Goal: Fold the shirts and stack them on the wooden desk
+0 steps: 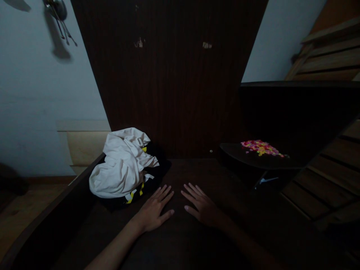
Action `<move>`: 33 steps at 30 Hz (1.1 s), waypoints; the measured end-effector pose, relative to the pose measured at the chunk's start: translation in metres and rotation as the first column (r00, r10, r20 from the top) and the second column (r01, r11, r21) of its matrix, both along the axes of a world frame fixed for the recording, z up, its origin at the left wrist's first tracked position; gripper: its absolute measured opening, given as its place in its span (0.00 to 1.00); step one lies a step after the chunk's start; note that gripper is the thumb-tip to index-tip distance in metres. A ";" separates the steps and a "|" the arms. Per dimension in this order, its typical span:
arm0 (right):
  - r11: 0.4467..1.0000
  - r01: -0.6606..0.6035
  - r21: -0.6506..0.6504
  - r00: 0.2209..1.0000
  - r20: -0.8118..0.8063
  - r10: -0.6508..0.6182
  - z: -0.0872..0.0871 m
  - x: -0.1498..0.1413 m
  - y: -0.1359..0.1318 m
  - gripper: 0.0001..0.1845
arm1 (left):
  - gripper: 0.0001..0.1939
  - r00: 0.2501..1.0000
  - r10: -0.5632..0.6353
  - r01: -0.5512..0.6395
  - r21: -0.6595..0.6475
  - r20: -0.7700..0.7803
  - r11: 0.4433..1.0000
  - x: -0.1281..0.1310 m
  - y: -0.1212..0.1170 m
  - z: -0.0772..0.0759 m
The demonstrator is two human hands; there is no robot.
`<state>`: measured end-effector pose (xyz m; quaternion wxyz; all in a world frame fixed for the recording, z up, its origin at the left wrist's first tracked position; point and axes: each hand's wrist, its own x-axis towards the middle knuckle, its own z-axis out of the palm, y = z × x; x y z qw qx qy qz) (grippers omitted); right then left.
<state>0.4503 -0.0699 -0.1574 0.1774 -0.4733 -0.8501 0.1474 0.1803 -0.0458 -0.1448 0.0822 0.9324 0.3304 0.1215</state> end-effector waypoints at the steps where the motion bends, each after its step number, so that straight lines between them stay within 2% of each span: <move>1: 1.000 0.000 0.000 1.000 -0.003 0.000 0.000 0.001 -0.001 0.31 | 0.32 1.000 -0.002 0.002 -0.004 -0.004 1.000 0.000 0.000 0.000; 9: 1.000 -0.015 0.017 1.000 0.014 0.014 0.006 -0.002 -0.002 0.31 | 0.33 1.000 -0.007 0.006 -0.043 -0.020 0.999 -0.001 0.004 -0.003; 18: 0.999 -0.024 0.031 0.995 0.098 0.021 0.006 -0.002 -0.005 0.31 | 0.34 0.998 0.001 -0.007 -0.104 -0.055 0.995 0.000 -0.002 0.005; 25: 0.999 -0.001 -0.034 0.994 0.108 0.005 0.012 -0.006 -0.005 0.32 | 0.33 1.000 -0.005 0.003 -0.075 -0.027 0.997 -0.001 -0.001 -0.001; 33: 1.000 -0.008 -0.006 0.993 0.114 0.009 0.008 -0.007 -0.005 0.31 | 0.33 1.000 -0.013 0.012 -0.056 -0.015 0.998 -0.001 0.000 -0.002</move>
